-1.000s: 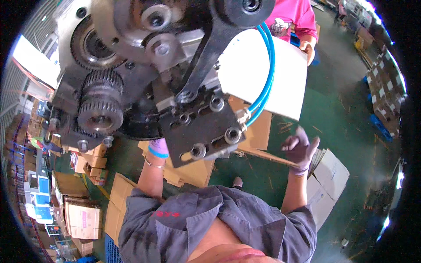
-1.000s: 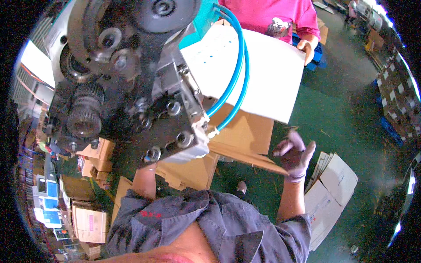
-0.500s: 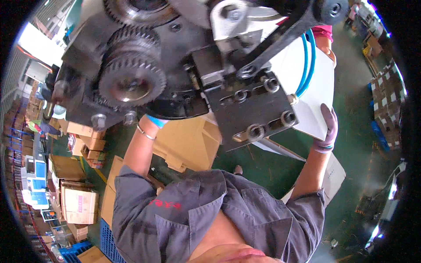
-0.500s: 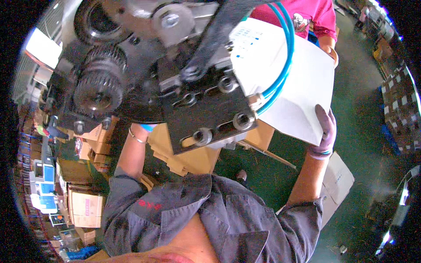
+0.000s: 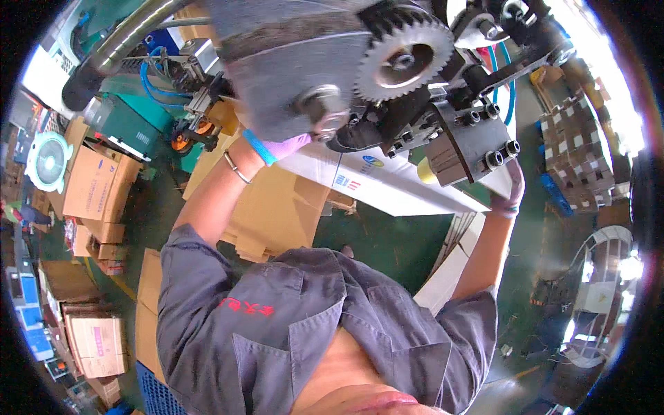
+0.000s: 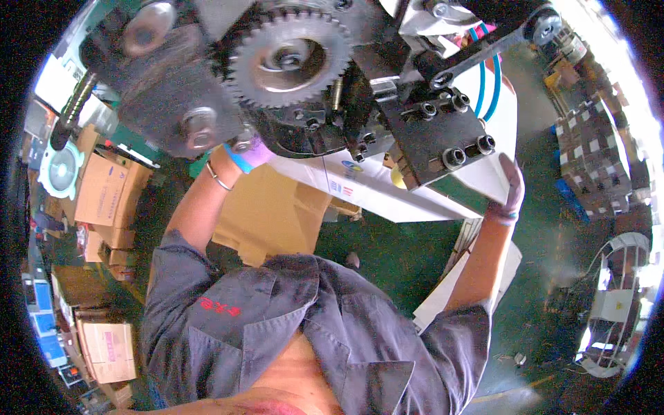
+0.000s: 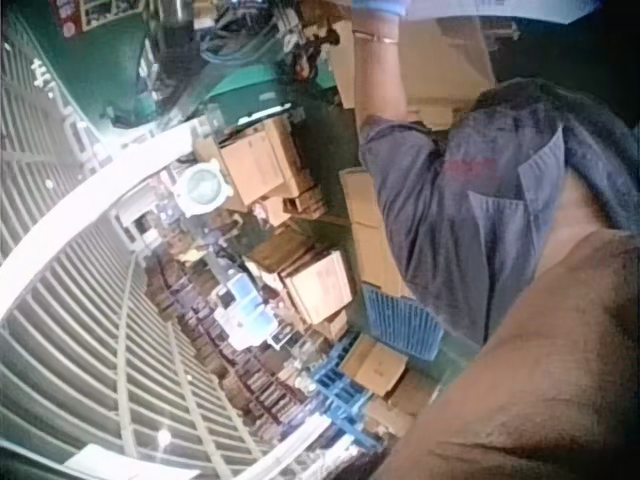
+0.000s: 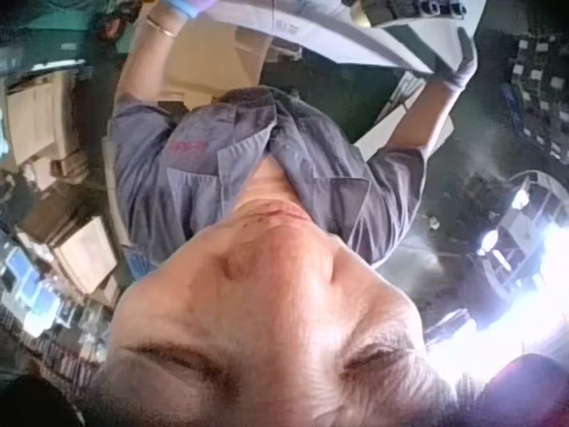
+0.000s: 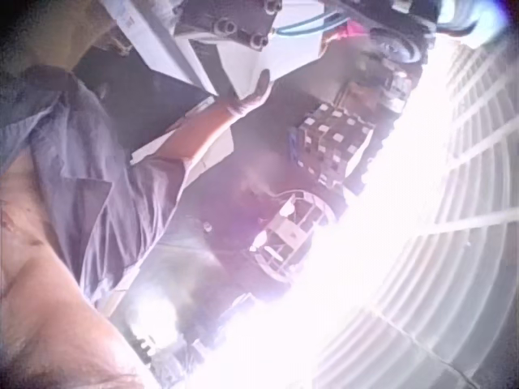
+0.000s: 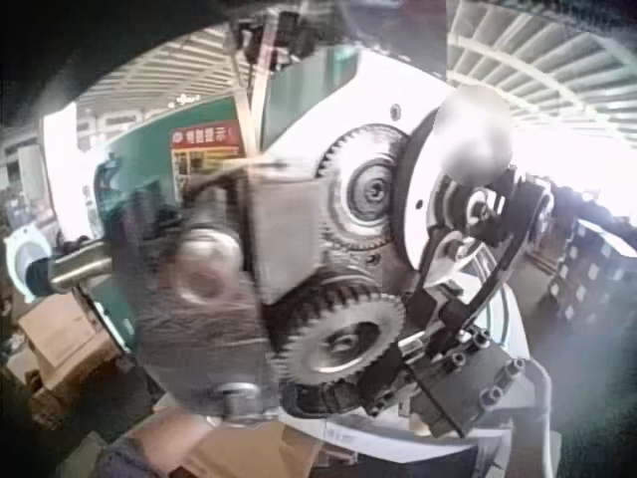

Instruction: The person takes a cardboard box from a stack, folds the flaps, and feeds it through a sealing machine while another person assists by handling the boxes on the other side.

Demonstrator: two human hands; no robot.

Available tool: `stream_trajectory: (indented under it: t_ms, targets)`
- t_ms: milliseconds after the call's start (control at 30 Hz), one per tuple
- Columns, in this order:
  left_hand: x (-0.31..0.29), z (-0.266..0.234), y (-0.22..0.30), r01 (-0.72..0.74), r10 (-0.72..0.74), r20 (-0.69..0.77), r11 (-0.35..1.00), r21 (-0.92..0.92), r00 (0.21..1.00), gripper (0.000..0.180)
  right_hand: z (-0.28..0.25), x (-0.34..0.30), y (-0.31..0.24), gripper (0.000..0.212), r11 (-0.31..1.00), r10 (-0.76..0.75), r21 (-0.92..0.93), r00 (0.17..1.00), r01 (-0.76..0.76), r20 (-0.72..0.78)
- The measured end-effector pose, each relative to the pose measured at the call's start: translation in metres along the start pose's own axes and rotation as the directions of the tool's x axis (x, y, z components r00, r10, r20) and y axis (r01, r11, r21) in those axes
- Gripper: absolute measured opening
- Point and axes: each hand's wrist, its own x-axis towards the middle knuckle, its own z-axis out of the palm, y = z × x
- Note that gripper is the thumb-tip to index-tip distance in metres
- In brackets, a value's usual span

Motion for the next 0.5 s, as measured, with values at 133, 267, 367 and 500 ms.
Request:
stream_trajectory:
  t_ms: [133, 267, 367, 500]
  targets:
    - [0.018, 0.014, -0.010, -0.201, 0.183, -0.299, 0.979, -0.028, 0.937, 0.046, -0.003, -0.027, -0.010, 0.043, 1.000, -0.009, -0.017, 0.979, 0.013, 0.202]
    - [0.011, 0.012, -0.010, -0.146, 0.170, -0.367, 0.985, 0.093, 0.914, 0.044, 0.004, -0.025, -0.011, 0.042, 0.999, -0.015, 0.039, 0.843, -0.008, 0.538]
    - [0.000, -0.005, -0.013, 0.005, 0.074, -0.326, 0.972, 0.234, 0.943, 0.042, 0.009, -0.010, 0.016, 0.033, 0.999, -0.026, 0.045, 0.989, 0.020, 0.145]
    - [-0.001, -0.031, 0.000, -0.065, 0.236, -0.337, 0.892, 0.448, 0.911, 0.047, 0.044, -0.018, 0.014, 0.032, 0.999, 0.045, 0.005, 0.998, -0.045, 0.046]
